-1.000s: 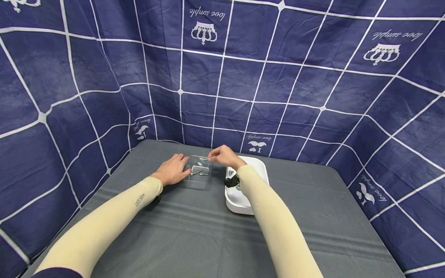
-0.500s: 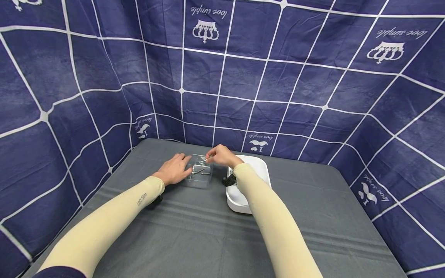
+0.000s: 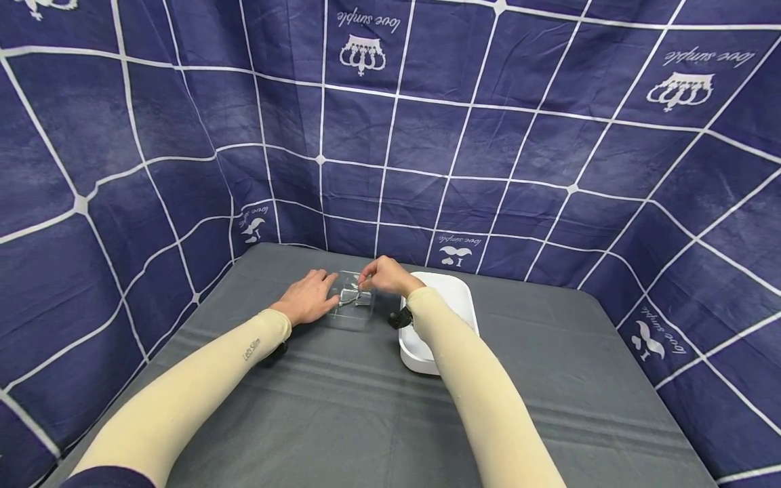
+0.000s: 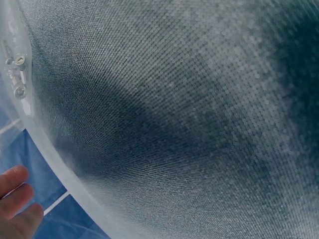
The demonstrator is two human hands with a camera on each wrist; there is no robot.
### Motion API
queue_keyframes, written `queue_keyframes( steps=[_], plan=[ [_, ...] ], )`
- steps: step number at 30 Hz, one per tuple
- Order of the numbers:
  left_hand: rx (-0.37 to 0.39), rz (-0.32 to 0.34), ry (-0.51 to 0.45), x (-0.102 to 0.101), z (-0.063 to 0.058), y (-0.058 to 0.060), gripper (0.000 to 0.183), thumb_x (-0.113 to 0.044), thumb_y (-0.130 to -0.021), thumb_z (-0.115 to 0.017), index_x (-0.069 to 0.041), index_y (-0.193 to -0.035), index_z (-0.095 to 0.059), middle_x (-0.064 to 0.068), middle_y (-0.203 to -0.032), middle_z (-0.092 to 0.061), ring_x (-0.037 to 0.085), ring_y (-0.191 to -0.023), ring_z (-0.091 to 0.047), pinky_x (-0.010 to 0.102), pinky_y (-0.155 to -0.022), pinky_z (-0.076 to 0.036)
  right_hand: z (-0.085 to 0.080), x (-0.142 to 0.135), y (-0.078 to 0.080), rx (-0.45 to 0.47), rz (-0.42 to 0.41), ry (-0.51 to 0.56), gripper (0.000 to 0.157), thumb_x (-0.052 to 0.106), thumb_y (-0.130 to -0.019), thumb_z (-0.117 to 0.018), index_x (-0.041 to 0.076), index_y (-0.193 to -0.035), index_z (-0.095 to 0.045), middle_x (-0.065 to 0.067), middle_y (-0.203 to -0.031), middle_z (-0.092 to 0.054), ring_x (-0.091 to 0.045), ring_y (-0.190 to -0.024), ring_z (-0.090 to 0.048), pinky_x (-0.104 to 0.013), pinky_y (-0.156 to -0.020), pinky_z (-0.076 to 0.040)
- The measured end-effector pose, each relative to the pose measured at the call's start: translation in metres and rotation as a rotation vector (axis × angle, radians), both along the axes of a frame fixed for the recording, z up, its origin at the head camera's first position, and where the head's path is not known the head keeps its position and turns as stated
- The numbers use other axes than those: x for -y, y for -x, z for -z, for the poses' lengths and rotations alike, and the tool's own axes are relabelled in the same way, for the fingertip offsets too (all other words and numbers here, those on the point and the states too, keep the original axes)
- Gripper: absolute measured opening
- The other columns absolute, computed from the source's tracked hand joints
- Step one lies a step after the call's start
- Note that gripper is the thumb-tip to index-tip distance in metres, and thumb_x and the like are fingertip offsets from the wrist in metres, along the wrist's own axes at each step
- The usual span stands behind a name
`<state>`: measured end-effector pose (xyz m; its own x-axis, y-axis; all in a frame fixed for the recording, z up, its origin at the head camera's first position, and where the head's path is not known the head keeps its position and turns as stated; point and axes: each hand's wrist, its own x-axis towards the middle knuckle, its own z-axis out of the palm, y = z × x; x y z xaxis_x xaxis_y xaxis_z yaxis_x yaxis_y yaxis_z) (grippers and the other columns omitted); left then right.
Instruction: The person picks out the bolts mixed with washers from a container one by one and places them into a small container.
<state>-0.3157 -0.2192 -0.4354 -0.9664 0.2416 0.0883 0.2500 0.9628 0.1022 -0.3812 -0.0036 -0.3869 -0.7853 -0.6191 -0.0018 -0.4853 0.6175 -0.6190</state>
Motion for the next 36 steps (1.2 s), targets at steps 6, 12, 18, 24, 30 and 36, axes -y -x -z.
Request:
queue_keyframes(
  steps=[6, 12, 18, 24, 30, 36],
  plan=[
    [-0.012, 0.008, 0.002, -0.001, -0.001, -0.002, 0.063, -0.04, -0.1, -0.052, -0.003, -0.151, -0.043, 0.022, -0.142, -0.05, 0.037, -0.135, -0.046, 0.055, -0.108, -0.042, 0.0, -0.002, -0.001, -0.007, 0.002, 0.009, 0.005, 0.015, -0.086, -0.076, 0.011, -0.089, -0.078, 0.005, -0.086, -0.073, -0.009, -0.08, -0.056, -0.023, -0.075, -0.046],
    [-0.03, 0.014, -0.002, -0.001, -0.002, -0.003, 0.062, -0.039, -0.099, -0.053, -0.002, -0.15, -0.045, 0.022, -0.141, -0.051, 0.037, -0.134, -0.046, 0.054, -0.109, -0.041, 0.0, -0.011, -0.002, -0.029, 0.019, 0.026, 0.006, 0.016, -0.084, -0.078, 0.011, -0.088, -0.078, 0.004, -0.085, -0.074, -0.008, -0.077, -0.054, -0.022, -0.072, -0.043],
    [-0.039, 0.014, -0.005, -0.002, -0.004, -0.004, 0.062, -0.038, -0.099, -0.055, -0.002, -0.149, -0.046, 0.021, -0.141, -0.051, 0.036, -0.133, -0.047, 0.054, -0.109, -0.041, 0.0, -0.024, -0.002, -0.024, 0.029, 0.046, 0.005, 0.017, -0.084, -0.078, 0.013, -0.087, -0.078, 0.004, -0.083, -0.074, -0.007, -0.077, -0.052, -0.022, -0.07, -0.042],
    [-0.034, 0.031, -0.016, -0.003, -0.004, -0.004, 0.062, -0.038, -0.099, -0.056, -0.004, -0.15, -0.045, 0.02, -0.139, -0.051, 0.035, -0.132, -0.047, 0.054, -0.106, -0.043, 0.002, -0.038, -0.002, -0.019, 0.047, 0.05, 0.005, 0.018, -0.085, -0.078, 0.014, -0.087, -0.078, 0.007, -0.075, -0.069, -0.008, -0.076, -0.052, -0.023, -0.07, -0.042],
    [-0.071, 0.046, -0.036, -0.004, -0.003, -0.001, 0.058, -0.035, -0.097, -0.059, -0.004, -0.145, -0.051, 0.019, -0.135, -0.054, 0.034, -0.13, -0.048, 0.054, -0.105, -0.045, 0.003, -0.051, -0.003, -0.032, 0.058, 0.056, 0.005, 0.017, -0.085, -0.076, 0.014, -0.088, -0.078, 0.01, -0.075, -0.069, -0.007, -0.076, -0.054, -0.023, -0.072, -0.044],
    [-0.109, 0.065, -0.032, -0.007, -0.003, 0.001, 0.057, -0.033, -0.097, -0.06, -0.003, -0.144, -0.052, 0.019, -0.133, -0.054, 0.035, -0.13, -0.048, 0.054, -0.106, -0.043, 0.001, -0.061, -0.004, -0.032, 0.09, 0.067, 0.006, 0.016, -0.085, -0.075, 0.012, -0.089, -0.079, 0.008, -0.073, -0.068, -0.008, -0.074, -0.053, -0.023, -0.071, -0.043]
  ],
)
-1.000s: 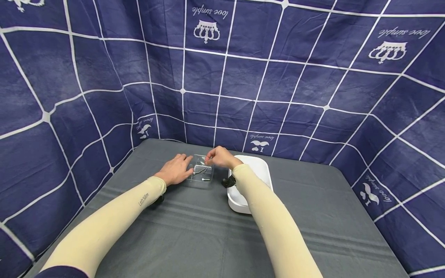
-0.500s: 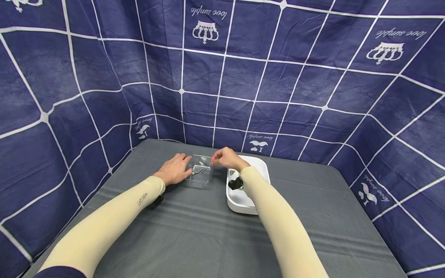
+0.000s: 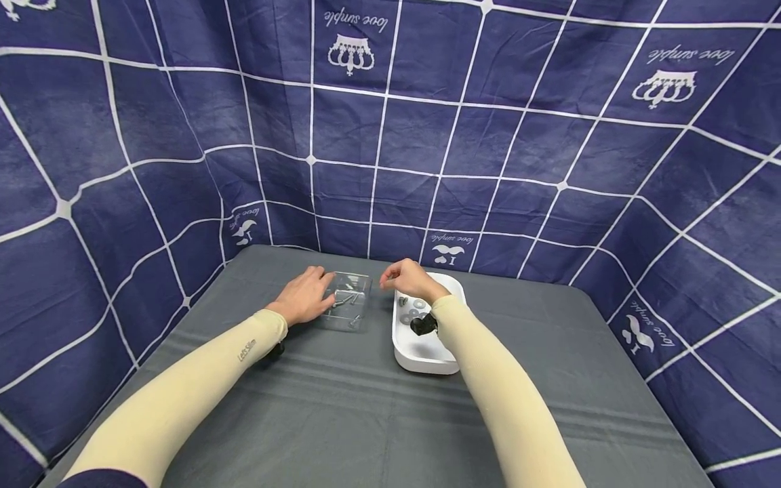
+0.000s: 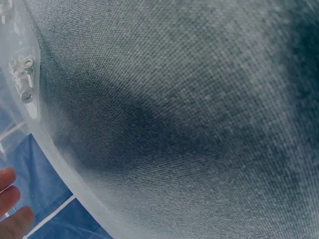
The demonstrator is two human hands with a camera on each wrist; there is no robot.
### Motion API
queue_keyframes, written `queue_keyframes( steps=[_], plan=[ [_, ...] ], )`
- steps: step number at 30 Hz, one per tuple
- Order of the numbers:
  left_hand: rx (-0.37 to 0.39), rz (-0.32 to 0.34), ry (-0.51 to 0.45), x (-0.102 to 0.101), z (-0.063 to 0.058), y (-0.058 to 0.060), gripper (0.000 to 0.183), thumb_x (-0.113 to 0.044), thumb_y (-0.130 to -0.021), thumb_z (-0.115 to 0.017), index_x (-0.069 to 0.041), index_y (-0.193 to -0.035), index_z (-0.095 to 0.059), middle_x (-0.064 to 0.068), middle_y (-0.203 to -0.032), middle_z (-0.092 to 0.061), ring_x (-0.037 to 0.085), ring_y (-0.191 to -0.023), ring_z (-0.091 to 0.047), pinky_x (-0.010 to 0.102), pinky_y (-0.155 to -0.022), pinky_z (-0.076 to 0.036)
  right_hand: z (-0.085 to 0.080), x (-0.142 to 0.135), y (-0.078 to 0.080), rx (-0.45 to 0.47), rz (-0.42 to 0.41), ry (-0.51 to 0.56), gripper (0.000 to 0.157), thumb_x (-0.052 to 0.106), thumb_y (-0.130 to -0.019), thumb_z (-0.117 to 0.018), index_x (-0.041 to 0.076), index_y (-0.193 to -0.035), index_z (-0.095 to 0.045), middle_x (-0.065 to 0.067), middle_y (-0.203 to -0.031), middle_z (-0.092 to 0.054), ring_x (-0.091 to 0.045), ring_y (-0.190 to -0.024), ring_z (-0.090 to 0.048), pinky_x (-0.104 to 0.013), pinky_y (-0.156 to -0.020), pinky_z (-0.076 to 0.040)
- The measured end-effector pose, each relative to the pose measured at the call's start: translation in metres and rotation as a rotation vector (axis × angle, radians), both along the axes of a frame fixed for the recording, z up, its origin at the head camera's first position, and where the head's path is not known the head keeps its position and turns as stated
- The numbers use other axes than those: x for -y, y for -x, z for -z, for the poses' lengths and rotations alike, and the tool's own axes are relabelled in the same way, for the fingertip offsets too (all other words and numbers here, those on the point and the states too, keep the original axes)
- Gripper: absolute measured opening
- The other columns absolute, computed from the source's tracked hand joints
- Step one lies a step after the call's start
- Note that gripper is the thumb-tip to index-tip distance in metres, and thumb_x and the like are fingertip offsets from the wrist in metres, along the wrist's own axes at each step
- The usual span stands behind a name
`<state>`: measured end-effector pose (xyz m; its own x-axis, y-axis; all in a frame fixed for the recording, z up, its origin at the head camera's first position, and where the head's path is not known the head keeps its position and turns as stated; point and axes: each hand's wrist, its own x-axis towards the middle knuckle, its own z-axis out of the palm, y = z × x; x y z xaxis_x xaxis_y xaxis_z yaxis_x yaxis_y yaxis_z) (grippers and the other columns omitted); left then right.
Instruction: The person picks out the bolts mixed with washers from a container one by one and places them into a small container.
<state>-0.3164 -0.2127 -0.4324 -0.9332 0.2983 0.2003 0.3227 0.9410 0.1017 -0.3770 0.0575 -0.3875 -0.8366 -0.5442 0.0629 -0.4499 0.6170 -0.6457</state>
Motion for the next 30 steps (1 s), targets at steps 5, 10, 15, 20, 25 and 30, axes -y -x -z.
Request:
queue_keyframes(
  steps=[5, 10, 15, 20, 25, 30],
  plan=[
    [-0.012, 0.006, -0.01, -0.002, 0.0, 0.002, 0.055, -0.031, -0.096, -0.06, -0.004, -0.144, -0.053, 0.018, -0.13, -0.054, 0.034, -0.128, -0.048, 0.053, -0.106, -0.043, 0.002, -0.007, 0.001, 0.002, 0.02, 0.013, 0.007, 0.014, -0.085, -0.075, 0.011, -0.09, -0.079, 0.008, -0.071, -0.066, -0.008, -0.071, -0.052, -0.023, -0.068, -0.042],
    [-0.024, 0.024, -0.011, -0.005, 0.0, 0.003, 0.055, -0.032, -0.096, -0.059, -0.005, -0.143, -0.053, 0.017, -0.129, -0.055, 0.033, -0.127, -0.049, 0.052, -0.104, -0.044, 0.006, -0.014, 0.003, -0.023, 0.034, 0.015, 0.008, 0.016, -0.085, -0.075, 0.012, -0.09, -0.079, 0.008, -0.066, -0.061, -0.008, -0.066, -0.049, -0.023, -0.061, -0.04],
    [-0.055, 0.043, -0.014, -0.009, -0.001, 0.003, 0.054, -0.03, -0.094, -0.062, -0.003, -0.14, -0.056, 0.017, -0.126, -0.056, 0.033, -0.126, -0.05, 0.052, -0.104, -0.045, 0.005, -0.022, 0.001, -0.025, 0.054, 0.03, 0.009, 0.018, -0.085, -0.075, 0.013, -0.091, -0.079, 0.007, -0.065, -0.057, -0.01, -0.065, -0.048, -0.025, -0.06, -0.039],
    [-0.063, 0.054, -0.017, -0.016, -0.003, 0.004, 0.053, -0.03, -0.093, -0.063, -0.002, -0.138, -0.057, 0.018, -0.128, -0.055, 0.034, -0.129, -0.049, 0.051, -0.106, -0.043, 0.005, -0.031, 0.001, 0.007, 0.085, 0.042, 0.012, 0.019, -0.086, -0.074, 0.012, -0.095, -0.079, 0.005, -0.067, -0.058, -0.011, -0.067, -0.049, -0.025, -0.061, -0.04],
    [-0.043, 0.052, -0.014, -0.023, -0.002, 0.007, 0.053, -0.031, -0.095, -0.061, -0.003, -0.14, -0.056, 0.018, -0.133, -0.054, 0.033, -0.132, -0.048, 0.051, -0.107, -0.043, 0.008, -0.039, 0.002, 0.005, 0.109, 0.05, 0.011, 0.018, -0.087, -0.075, 0.011, -0.095, -0.079, 0.005, -0.066, -0.056, -0.011, -0.065, -0.048, -0.025, -0.06, -0.04],
    [-0.02, 0.063, 0.0, -0.033, -0.003, 0.007, 0.054, -0.033, -0.097, -0.059, -0.002, -0.141, -0.054, 0.019, -0.137, -0.053, 0.033, -0.135, -0.046, 0.052, -0.11, -0.042, 0.012, -0.048, 0.002, -0.013, 0.13, 0.047, 0.011, 0.021, -0.086, -0.076, 0.013, -0.093, -0.078, 0.006, -0.066, -0.053, -0.011, -0.065, -0.047, -0.026, -0.062, -0.039]
  ],
)
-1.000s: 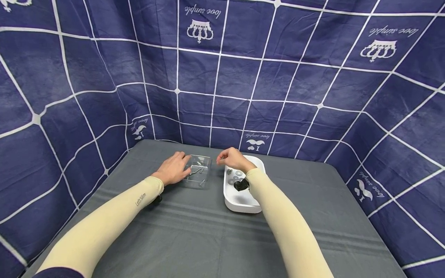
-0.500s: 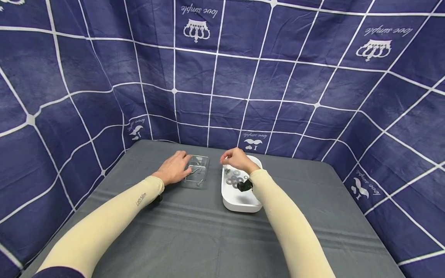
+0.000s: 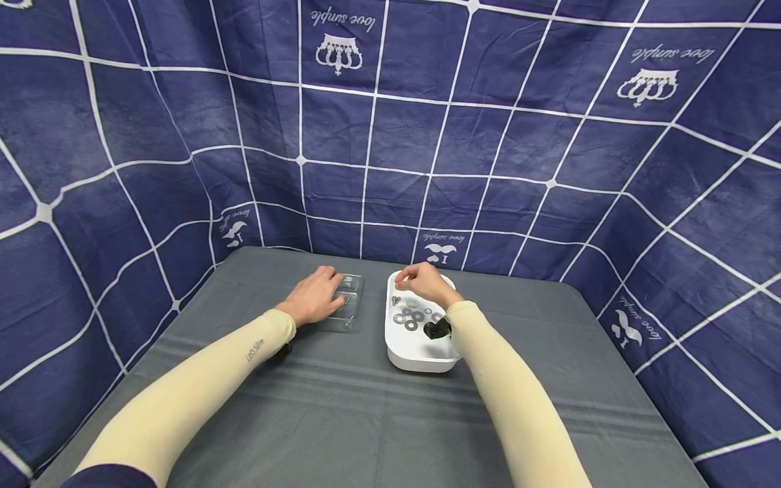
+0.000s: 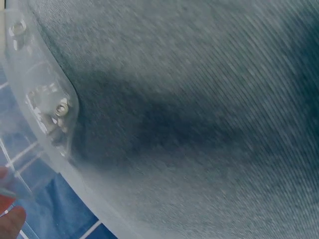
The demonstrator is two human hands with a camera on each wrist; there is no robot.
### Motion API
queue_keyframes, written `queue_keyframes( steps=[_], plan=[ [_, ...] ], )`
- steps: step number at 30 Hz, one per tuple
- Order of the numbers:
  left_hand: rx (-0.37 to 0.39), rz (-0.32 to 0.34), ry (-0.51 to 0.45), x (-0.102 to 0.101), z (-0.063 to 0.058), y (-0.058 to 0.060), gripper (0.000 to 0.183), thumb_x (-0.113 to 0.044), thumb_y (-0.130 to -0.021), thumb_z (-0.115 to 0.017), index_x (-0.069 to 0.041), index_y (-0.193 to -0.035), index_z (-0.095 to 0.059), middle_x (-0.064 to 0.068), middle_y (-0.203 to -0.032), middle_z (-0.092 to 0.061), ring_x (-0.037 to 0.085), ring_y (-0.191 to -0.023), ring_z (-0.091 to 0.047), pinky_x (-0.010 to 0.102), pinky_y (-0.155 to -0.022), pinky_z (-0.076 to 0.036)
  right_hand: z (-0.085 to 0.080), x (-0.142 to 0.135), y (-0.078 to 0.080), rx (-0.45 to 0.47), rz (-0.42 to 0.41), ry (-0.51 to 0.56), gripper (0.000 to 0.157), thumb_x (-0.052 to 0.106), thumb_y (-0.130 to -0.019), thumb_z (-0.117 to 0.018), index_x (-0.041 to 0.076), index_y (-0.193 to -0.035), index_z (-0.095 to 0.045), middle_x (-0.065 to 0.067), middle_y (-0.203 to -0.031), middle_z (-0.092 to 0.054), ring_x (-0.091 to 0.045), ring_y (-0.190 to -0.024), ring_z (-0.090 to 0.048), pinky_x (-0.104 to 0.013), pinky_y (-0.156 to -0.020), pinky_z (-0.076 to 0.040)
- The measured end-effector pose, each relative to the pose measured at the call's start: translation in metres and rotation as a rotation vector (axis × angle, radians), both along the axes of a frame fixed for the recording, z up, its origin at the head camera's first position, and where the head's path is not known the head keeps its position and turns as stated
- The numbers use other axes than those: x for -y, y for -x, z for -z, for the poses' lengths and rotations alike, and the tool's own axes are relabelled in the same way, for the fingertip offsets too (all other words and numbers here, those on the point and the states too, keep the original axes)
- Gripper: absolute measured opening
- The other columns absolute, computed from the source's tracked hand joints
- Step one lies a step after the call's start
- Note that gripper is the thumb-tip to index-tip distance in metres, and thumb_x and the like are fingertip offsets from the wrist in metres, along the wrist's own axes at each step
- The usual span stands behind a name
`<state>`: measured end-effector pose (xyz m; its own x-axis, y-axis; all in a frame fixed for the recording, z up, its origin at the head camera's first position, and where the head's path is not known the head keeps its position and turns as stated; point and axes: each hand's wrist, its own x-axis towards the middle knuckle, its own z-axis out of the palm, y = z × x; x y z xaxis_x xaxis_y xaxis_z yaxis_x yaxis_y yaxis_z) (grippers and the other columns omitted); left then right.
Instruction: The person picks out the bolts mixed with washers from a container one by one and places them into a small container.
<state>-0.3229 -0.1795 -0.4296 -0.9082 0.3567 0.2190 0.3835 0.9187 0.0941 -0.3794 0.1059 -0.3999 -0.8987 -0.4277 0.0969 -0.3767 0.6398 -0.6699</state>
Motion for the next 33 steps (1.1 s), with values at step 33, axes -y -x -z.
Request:
queue_keyframes(
  steps=[33],
  plan=[
    [0.01, 0.074, -0.029, -0.055, -0.006, 0.003, 0.051, -0.037, -0.101, -0.05, -0.007, -0.143, -0.053, 0.014, -0.14, -0.05, 0.029, -0.136, -0.045, 0.049, -0.103, -0.048, 0.022, -0.027, 0.0, 0.066, 0.104, 0.056, 0.02, 0.013, -0.082, -0.078, 0.013, -0.102, -0.079, 0.003, -0.07, -0.055, -0.013, -0.07, -0.051, -0.027, -0.069, -0.04]
  ],
)
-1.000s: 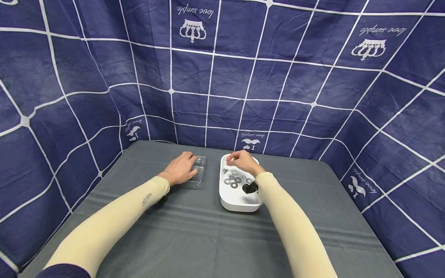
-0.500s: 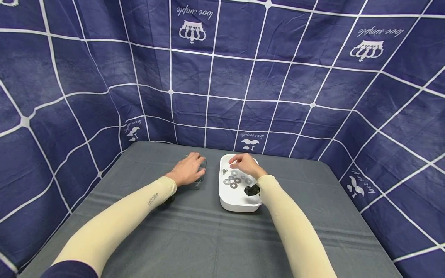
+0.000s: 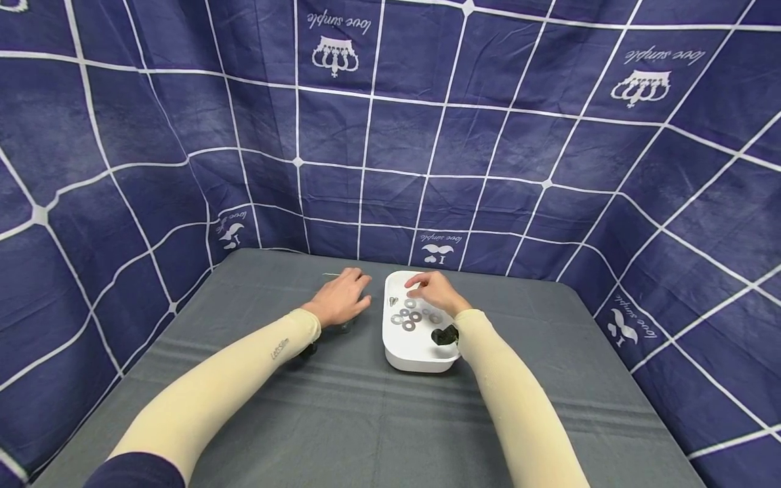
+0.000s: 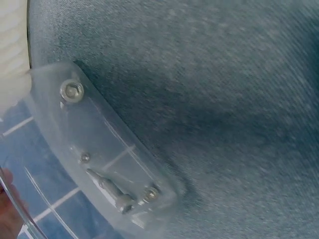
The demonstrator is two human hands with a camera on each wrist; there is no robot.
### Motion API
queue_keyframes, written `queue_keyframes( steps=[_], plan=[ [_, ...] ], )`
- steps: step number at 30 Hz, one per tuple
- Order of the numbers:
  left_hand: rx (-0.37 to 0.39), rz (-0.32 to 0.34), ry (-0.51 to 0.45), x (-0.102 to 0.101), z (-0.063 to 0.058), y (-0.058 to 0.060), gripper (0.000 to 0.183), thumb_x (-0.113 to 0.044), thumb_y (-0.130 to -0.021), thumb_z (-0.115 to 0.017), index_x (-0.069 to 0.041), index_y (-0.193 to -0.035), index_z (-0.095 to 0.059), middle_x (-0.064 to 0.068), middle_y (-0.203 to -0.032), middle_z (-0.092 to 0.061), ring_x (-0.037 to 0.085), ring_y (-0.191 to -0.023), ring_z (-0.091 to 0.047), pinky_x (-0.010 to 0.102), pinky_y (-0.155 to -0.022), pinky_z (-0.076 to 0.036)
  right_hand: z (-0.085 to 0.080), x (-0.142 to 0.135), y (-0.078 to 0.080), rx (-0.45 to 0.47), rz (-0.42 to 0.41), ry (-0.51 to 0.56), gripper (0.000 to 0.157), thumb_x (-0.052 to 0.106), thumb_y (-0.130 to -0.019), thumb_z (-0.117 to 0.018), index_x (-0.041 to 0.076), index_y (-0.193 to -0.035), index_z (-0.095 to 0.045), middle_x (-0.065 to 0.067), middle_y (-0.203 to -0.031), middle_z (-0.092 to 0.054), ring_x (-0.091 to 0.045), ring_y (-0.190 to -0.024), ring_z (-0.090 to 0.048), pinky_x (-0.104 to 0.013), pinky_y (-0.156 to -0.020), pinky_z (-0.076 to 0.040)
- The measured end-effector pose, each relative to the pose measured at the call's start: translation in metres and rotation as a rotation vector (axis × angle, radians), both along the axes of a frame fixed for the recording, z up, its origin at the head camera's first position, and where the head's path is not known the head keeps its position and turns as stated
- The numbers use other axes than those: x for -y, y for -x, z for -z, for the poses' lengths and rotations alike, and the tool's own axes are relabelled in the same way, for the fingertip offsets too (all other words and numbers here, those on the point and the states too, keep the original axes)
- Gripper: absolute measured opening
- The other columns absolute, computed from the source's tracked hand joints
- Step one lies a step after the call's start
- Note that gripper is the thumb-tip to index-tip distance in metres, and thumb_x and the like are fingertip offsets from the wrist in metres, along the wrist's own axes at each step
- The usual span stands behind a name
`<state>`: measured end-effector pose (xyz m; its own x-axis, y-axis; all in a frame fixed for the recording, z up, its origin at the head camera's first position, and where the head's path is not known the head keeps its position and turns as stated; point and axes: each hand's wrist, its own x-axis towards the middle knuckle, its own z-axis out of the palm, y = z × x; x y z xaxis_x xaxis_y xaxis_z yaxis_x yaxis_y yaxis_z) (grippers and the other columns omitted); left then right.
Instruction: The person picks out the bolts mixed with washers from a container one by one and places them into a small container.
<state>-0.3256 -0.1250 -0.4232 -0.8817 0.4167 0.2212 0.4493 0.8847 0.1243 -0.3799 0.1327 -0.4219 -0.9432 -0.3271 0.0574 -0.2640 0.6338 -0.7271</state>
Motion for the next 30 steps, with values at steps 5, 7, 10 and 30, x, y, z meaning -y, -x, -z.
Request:
queue_keyframes(
  steps=[5, 7, 10, 30],
  plan=[
    [0.013, 0.012, -0.004, -0.011, -0.003, 0.002, 0.05, -0.037, -0.101, -0.051, -0.008, -0.143, -0.053, 0.013, -0.139, -0.051, 0.028, -0.135, -0.046, 0.048, -0.103, -0.049, 0.0, 0.001, 0.0, 0.009, 0.011, -0.005, 0.021, 0.014, -0.083, -0.078, 0.013, -0.103, -0.079, 0.003, -0.071, -0.054, -0.013, -0.07, -0.05, -0.026, -0.068, -0.04],
    [0.015, 0.018, -0.006, -0.015, -0.003, 0.002, 0.05, -0.037, -0.101, -0.051, -0.009, -0.143, -0.054, 0.012, -0.138, -0.052, 0.027, -0.133, -0.047, 0.048, -0.102, -0.049, 0.0, 0.001, 0.0, 0.017, 0.014, -0.005, 0.021, 0.015, -0.083, -0.078, 0.014, -0.104, -0.078, 0.003, -0.072, -0.055, -0.013, -0.07, -0.05, -0.026, -0.068, -0.04],
    [0.008, 0.027, -0.009, -0.021, -0.003, 0.003, 0.05, -0.037, -0.102, -0.051, -0.009, -0.142, -0.053, 0.011, -0.135, -0.053, 0.027, -0.131, -0.048, 0.047, -0.1, -0.05, 0.001, 0.001, 0.0, 0.027, 0.021, -0.001, 0.02, 0.016, -0.084, -0.078, 0.015, -0.104, -0.078, 0.002, -0.073, -0.056, -0.013, -0.071, -0.051, -0.026, -0.067, -0.04],
    [0.051, 0.029, 0.009, -0.046, 0.006, 0.005, 0.058, -0.042, -0.1, -0.051, -0.002, -0.142, -0.051, 0.014, -0.131, -0.055, 0.029, -0.13, -0.049, 0.045, -0.108, -0.045, 0.007, 0.004, 0.0, 0.007, 0.016, 0.001, 0.024, 0.013, -0.084, -0.076, 0.011, -0.108, -0.078, 0.002, -0.071, -0.061, -0.01, -0.066, -0.052, -0.023, -0.064, -0.04]
  ],
)
